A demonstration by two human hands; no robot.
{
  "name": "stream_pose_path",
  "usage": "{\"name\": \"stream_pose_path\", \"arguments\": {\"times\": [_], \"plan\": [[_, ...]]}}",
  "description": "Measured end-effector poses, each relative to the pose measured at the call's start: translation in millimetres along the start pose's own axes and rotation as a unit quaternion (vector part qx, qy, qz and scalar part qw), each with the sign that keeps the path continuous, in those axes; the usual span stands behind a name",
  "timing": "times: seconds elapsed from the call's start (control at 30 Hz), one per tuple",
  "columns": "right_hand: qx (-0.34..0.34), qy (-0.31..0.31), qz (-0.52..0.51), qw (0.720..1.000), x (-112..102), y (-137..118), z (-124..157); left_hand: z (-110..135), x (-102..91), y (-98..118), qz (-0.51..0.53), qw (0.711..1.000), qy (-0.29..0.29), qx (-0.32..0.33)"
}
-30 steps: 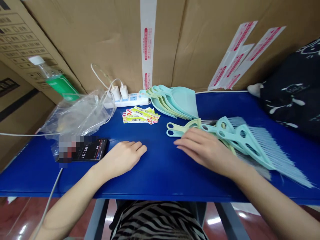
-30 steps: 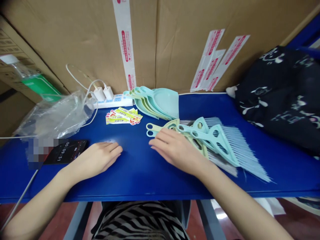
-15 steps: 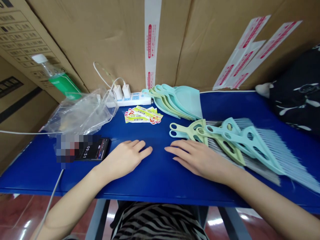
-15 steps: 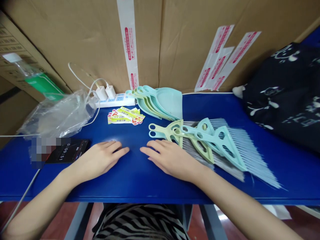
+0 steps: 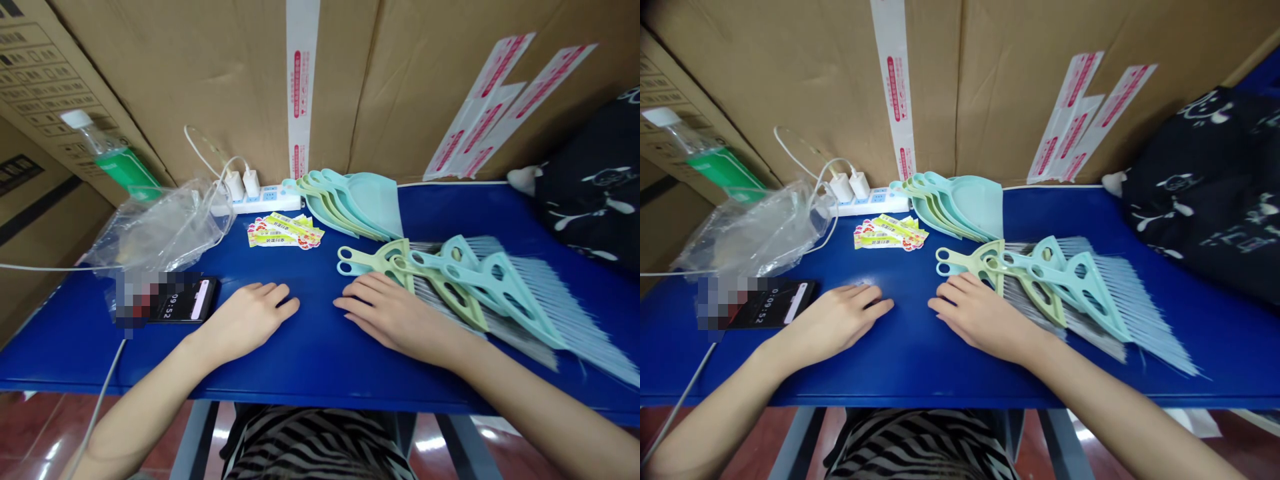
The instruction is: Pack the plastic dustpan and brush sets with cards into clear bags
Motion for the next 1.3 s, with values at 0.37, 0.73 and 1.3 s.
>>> {"name": "stream_pose_path", "arguments": {"times": [0.37,0.73,1.3], "plan": [[0.013,0.001,0.015,1.000,2,3,2,1,-0.1,0,-0.006,1.000,0.008,0.000],[-0.004,-0.001,-0.004,1.000,4,6,2,2,-0.3,0,-0.014,1.000,-0.007,-0.013],[0.346,-0.116,0.036,0.930,-29,104,-36,3,-1.6,1,-0.013,0.999,-0.034,-0.007]]}}
Point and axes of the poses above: each hand's wrist, its own z-axis away from the middle knuckle, its own x-axis out of the palm, y = z × x, the point moved 2 cm from there along -z, towards the middle knuckle, and after that the axes turned 4 degrees about -y, right-handed, at the moved point
